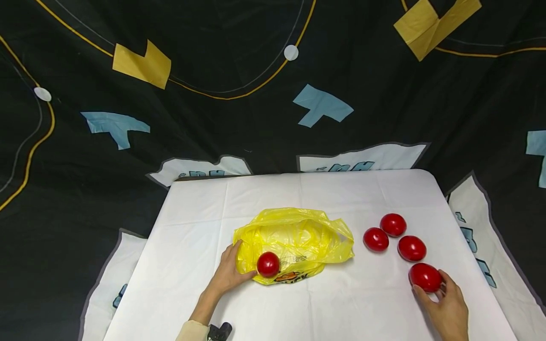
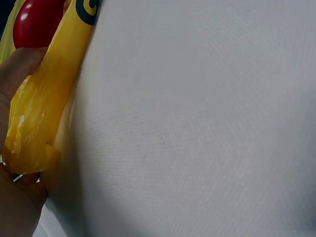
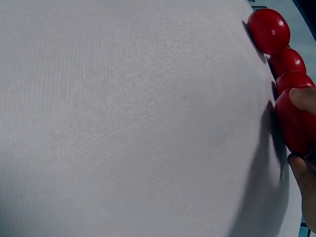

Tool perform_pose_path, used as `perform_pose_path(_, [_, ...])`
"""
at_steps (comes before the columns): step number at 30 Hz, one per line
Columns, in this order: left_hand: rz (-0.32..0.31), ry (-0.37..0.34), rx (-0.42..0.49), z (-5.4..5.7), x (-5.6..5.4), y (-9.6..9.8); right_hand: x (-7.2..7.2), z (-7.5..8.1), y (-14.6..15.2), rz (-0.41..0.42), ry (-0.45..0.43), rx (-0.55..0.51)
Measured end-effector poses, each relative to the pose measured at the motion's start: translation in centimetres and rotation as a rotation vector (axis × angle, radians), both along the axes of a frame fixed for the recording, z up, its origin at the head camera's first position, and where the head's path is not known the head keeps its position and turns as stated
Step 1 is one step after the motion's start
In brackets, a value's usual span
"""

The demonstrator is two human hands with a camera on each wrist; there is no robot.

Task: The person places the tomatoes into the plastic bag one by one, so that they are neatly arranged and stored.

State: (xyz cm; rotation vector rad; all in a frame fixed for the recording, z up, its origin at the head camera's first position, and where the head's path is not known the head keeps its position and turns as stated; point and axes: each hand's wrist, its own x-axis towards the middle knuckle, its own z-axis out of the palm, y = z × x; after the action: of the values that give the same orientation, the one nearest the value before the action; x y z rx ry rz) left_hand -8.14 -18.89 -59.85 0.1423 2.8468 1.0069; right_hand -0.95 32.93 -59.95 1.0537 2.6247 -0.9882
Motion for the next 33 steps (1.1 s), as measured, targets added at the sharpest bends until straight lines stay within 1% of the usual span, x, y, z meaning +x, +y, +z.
perform_pose_path(6, [0.003,-0.007,0.009,0.0,0.1,0.0,0.5,1.4,-0.4,-0.004,0.032,0.004])
perform_pose_path(12, [-0.002,0.003,-0.005,-0.1,0.0,0.0,0.8,3.1,-0.8,-0.007,0.123,0.01])
perform_pose_path(17, [-0.004,0.008,-0.012,-0.2,0.0,0.0,0.8,4.3,-1.3,0.02,0.19,0.024])
perform_pose_path(23, [-0.008,0.008,-0.005,-0.1,0.0,-0.1,0.4,5.8,-2.8,0.061,0.226,0.001])
perform_pose_path(25, [-0.008,0.008,-0.01,-0.1,0.0,-0.1,0.3,6.3,-3.4,0.083,0.237,-0.002])
perform_pose_path(29, [-0.005,0.008,-0.015,-0.1,0.0,-0.1,0.2,6.8,-4.7,0.144,0.289,0.007])
perform_pose_path(33, [-0.003,0.006,-0.014,0.0,0.0,0.0,0.1,7.0,-5.8,0.227,0.379,0.036])
